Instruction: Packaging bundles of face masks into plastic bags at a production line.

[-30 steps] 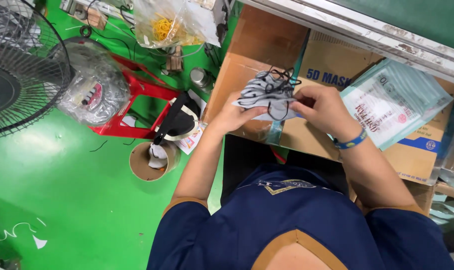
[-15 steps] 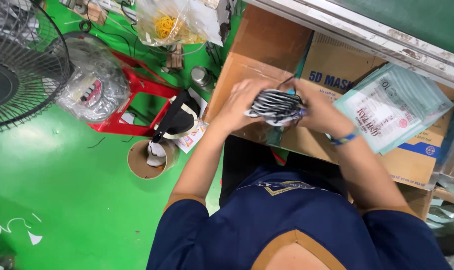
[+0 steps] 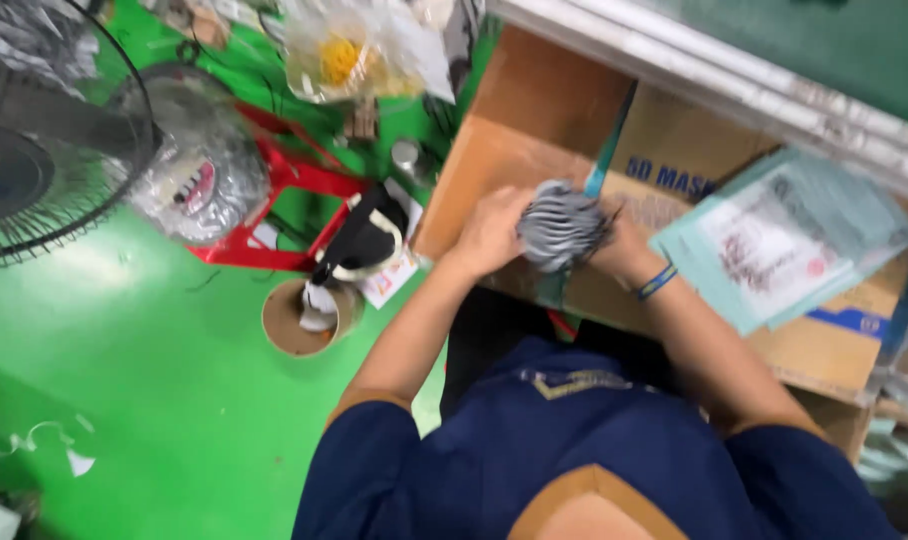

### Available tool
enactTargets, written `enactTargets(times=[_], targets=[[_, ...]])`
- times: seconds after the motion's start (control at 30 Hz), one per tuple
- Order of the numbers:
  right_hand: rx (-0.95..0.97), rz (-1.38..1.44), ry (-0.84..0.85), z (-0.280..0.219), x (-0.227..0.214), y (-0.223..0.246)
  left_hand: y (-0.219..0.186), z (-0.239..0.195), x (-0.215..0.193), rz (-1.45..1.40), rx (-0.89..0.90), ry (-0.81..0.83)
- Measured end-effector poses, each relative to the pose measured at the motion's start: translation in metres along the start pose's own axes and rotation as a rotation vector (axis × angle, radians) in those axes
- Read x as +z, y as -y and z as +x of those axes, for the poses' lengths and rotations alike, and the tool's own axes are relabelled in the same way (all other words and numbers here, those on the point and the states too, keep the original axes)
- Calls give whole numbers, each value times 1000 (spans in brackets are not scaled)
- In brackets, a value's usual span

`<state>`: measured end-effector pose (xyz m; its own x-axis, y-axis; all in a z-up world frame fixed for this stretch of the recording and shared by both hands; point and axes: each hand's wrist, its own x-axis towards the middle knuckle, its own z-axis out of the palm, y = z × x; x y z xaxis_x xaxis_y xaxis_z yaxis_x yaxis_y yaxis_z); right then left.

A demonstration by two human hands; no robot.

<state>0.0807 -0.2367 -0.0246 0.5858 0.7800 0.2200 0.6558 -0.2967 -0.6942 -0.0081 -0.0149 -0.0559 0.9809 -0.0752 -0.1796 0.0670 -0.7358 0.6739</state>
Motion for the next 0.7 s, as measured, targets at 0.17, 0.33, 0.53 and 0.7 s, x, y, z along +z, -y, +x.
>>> enactTargets(times=[0.17,0.33,0.53,0.7], targets=[[186,609,-56,-27,-21,20,-88,-37,-63,-870,414,-80],[412,1012,-29,-66,-56,72,-90,-55,-15,-1052,554,-76],[442,231,-155,-151,-122,30,-53,-14,-66,-507,282,250],[294,-587,-88,-169,-104,5,-126,7,-37,-236,453,378]])
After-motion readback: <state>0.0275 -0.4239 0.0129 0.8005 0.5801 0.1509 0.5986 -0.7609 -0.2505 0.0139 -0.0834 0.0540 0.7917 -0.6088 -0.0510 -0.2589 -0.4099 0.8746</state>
